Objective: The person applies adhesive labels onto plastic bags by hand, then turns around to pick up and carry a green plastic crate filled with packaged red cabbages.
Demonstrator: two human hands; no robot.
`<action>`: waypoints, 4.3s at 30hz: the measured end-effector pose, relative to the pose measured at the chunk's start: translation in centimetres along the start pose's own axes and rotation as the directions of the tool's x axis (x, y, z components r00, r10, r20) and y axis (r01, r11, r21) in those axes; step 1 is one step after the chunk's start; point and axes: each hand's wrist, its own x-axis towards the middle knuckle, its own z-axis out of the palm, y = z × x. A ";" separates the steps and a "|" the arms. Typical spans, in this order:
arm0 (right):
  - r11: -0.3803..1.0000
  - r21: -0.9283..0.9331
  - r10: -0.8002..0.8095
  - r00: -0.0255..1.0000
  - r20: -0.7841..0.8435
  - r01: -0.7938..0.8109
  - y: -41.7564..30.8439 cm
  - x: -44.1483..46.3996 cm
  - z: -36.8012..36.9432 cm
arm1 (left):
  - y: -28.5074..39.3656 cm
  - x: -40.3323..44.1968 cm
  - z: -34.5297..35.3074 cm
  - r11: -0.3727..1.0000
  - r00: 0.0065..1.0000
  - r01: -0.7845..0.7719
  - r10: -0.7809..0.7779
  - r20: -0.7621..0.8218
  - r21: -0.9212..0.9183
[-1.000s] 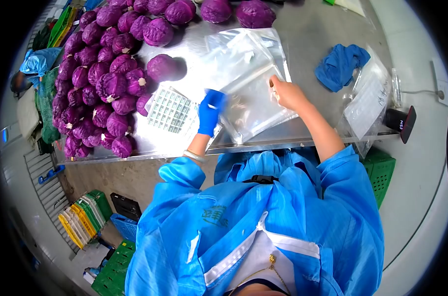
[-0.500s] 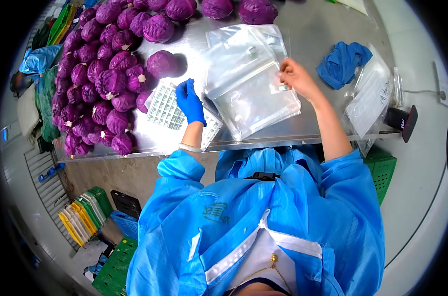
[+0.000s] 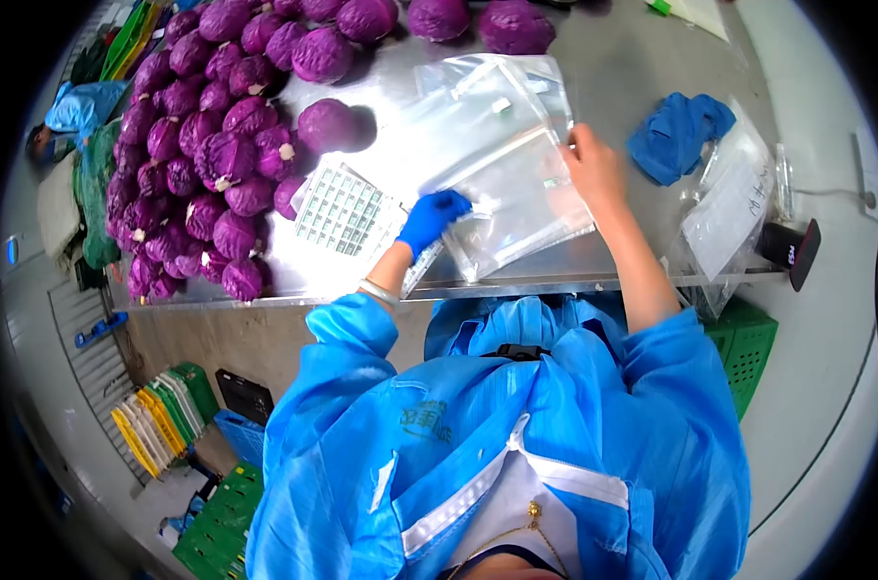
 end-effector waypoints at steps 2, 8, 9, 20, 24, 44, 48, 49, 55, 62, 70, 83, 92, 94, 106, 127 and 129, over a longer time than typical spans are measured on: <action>0.948 -0.175 -0.298 0.937 -0.183 0.267 -1.0 -1.7 0.4 | 2.5 0.1 -4.2 0.983 0.954 0.025 -0.079 -0.289 -0.183; 0.662 -0.267 -0.643 0.714 0.276 0.700 -3.4 -6.1 8.5 | 6.1 -0.2 -13.6 0.886 0.939 -0.070 0.213 -0.268 0.458; 0.701 -0.259 -0.606 0.747 0.275 0.664 -3.4 -6.3 9.3 | 6.2 -0.6 -13.8 0.746 0.974 -0.097 0.207 -0.091 0.659; 0.879 0.368 -0.427 0.842 0.329 0.302 -10.9 -6.1 7.7 | 11.8 -4.7 -12.2 0.380 0.980 -0.197 0.035 0.198 0.904; 0.893 0.446 -0.338 0.755 0.562 0.068 -15.0 -6.4 5.1 | 17.1 -7.3 -9.4 0.382 0.989 -0.147 0.066 0.132 0.913; 0.889 0.244 -0.458 0.745 0.485 0.387 -10.1 -5.7 -3.1 | 15.8 -12.2 -7.7 0.993 0.900 -0.118 0.101 -0.423 -0.014; 0.893 0.259 -0.449 0.754 0.479 0.367 -10.3 -6.3 -4.1 | 14.6 -12.1 -7.5 0.989 0.857 -0.141 0.140 -0.496 0.037; 0.891 0.272 -0.453 0.754 0.475 0.363 -10.3 -6.3 -4.3 | 14.1 -12.0 -7.5 0.986 0.842 -0.146 0.166 -0.513 0.080; 0.843 0.535 -0.347 0.707 0.616 -0.051 -9.1 -5.9 -3.4 | 17.5 -10.7 -7.1 0.993 0.928 -0.119 0.101 -0.359 -0.028; 0.838 0.416 -0.480 0.838 0.258 0.352 -10.6 -4.8 -3.2 | 18.3 -10.3 -7.4 0.998 0.947 -0.026 0.042 -0.317 0.054; 0.698 0.167 -0.716 0.673 0.185 0.696 -14.1 -2.8 -1.1 | 19.3 -9.8 -6.8 0.999 0.959 0.007 0.006 -0.283 0.045; 0.784 0.560 -0.104 0.833 0.543 -0.267 -5.2 -3.1 -1.0 | 9.0 -5.2 -16.3 0.453 0.935 0.074 0.279 -0.220 0.889; 0.986 -0.161 0.099 0.933 0.346 -0.045 5.0 -0.6 4.0 | 2.0 -1.4 3.2 0.639 0.934 -0.351 0.294 0.204 0.684; 0.926 -0.377 0.075 0.971 0.229 0.017 4.3 -0.3 2.6 | 1.0 -0.7 3.0 0.706 0.939 -0.324 0.320 0.123 0.630; 0.991 0.107 -0.125 0.877 0.463 0.084 4.3 -0.3 4.0 | 2.4 -1.0 0.2 0.955 0.783 -0.268 0.294 -0.548 0.129; 0.968 0.217 -0.205 0.889 0.408 0.124 3.0 -0.3 1.5 | 4.0 -0.2 -2.0 0.909 0.560 -0.177 0.408 -0.721 0.377; 0.983 0.051 -0.181 0.885 0.430 0.176 3.5 -0.1 3.1 | 3.6 -1.8 1.5 0.863 0.944 -0.210 0.302 -0.136 0.459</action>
